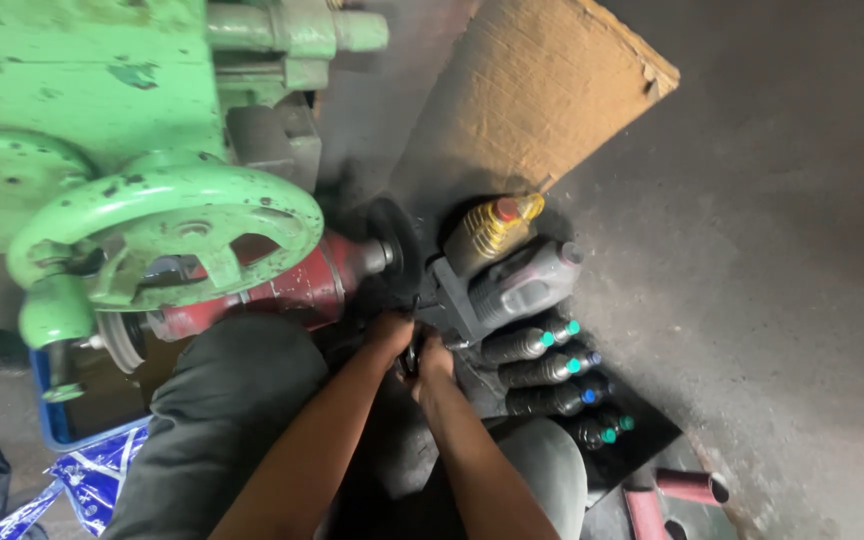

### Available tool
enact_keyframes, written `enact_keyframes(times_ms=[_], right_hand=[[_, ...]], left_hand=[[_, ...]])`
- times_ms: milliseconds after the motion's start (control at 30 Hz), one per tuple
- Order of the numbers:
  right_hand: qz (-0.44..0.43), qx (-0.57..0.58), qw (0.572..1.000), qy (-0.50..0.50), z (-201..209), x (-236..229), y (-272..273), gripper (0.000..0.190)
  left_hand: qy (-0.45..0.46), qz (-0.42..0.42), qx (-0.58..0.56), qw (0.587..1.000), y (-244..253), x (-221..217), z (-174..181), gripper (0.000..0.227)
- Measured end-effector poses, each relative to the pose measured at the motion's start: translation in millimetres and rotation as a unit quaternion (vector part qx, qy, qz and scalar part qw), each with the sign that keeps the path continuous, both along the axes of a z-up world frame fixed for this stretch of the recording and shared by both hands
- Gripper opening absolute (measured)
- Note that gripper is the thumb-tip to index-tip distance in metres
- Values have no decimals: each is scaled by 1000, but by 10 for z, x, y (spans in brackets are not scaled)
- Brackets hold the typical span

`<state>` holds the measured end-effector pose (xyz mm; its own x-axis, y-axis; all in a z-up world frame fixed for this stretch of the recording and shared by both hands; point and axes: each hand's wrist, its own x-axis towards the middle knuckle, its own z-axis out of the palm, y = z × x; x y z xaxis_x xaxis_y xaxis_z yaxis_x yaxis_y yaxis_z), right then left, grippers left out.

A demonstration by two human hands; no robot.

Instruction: The person sits on the floor beside a bench grinder and uses a wrench to loosen and retighten the fastener on the grinder's wheel shaft, holding the wheel with the other hand. They reposition the wrench repeatedly and handle the grinding wheel while working on the assembly.

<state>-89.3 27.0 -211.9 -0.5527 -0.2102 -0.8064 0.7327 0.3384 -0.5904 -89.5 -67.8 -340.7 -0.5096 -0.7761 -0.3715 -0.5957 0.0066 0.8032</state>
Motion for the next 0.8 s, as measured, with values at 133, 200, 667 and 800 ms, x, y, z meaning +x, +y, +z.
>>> enact_keyframes(times_ms=[133,200,667,800], right_hand=[[-13,-65,997,30,74,-12,-7,40],[-10,-66,997,40,106,31,28,42],[-41,-28,996,78,388,72,33,49],[-78,-57,995,25,461,109,40,44]], left_hand=[[46,25,54,997,47,45,222,46],[48,30,60,997,127,154,298,45],[169,132,-101,972,444,548,1314,28],[137,98,-107,980,390,600,1630,27]])
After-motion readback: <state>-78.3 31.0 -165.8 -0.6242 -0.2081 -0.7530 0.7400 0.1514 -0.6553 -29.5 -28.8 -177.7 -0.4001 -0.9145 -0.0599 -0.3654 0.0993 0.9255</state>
